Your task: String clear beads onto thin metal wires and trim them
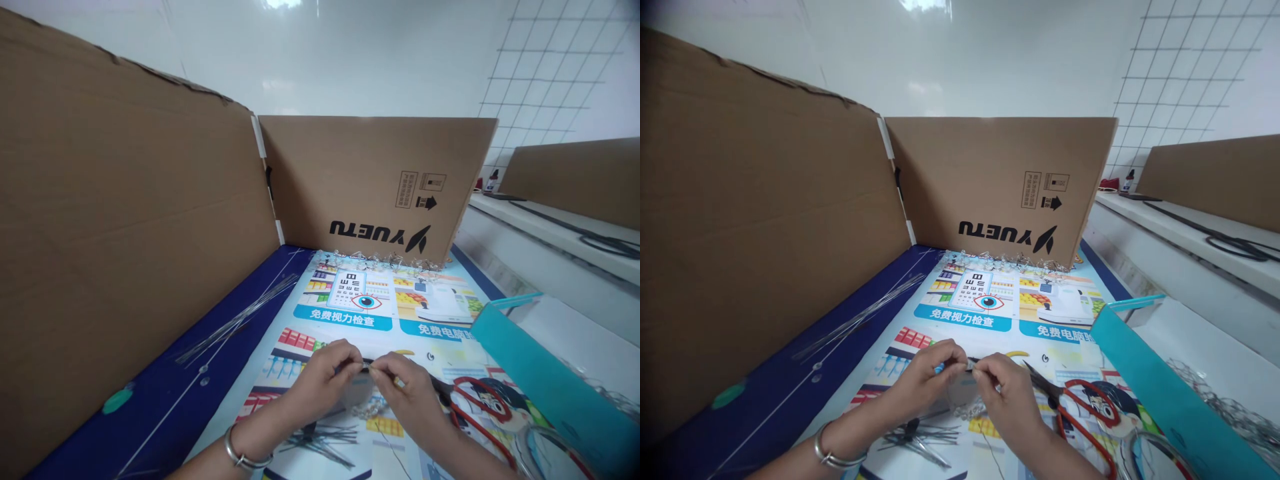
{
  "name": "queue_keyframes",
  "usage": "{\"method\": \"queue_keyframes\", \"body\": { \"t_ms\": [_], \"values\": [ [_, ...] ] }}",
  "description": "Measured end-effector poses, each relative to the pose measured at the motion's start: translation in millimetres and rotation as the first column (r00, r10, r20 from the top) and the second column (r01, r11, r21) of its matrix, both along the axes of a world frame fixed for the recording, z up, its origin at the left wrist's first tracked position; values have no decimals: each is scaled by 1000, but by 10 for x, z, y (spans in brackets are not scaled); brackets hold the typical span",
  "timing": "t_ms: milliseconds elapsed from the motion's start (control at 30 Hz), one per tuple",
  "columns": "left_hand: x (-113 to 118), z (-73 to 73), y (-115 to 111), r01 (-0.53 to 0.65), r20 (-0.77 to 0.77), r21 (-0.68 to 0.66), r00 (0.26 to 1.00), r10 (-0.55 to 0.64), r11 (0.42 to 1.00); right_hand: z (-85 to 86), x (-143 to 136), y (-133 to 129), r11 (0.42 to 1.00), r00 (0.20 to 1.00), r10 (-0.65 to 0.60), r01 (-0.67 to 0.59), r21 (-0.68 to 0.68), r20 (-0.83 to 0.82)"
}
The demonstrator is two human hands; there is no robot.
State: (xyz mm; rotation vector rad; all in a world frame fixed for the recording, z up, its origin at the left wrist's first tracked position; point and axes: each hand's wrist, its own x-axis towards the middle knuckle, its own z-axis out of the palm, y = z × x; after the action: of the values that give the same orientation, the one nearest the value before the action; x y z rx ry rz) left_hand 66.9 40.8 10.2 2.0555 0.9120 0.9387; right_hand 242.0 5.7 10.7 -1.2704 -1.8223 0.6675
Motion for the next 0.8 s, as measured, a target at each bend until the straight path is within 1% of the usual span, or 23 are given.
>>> {"method": "queue_keyframes", "body": {
  "t_ms": [67,100,200,300,400,600,800],
  "values": [
    [10,11,0,32,71,-151,997,-21,988,-13,-2,3,999,1000,0,0,32,17],
    [16,6,4,56,116,-229,993,-30,972,-21,-2,5,999,1000,2,-3,43,25],
    [29,-36,25,145,266,-418,963,-32,897,-45,2,10,998,999,9,-12,66,52],
    [30,-75,53,246,381,-528,924,-32,813,-69,12,10,994,996,14,-24,110,86],
    [26,-83,68,302,441,-579,897,-21,757,-86,21,16,985,994,18,-37,169,111],
    [21,-77,47,339,481,-638,877,14,692,-96,31,38,970,988,12,-49,239,154],
    [18,-78,30,396,524,-691,850,42,605,-111,55,45,938,976,1,-76,337,218]
  ]
}}
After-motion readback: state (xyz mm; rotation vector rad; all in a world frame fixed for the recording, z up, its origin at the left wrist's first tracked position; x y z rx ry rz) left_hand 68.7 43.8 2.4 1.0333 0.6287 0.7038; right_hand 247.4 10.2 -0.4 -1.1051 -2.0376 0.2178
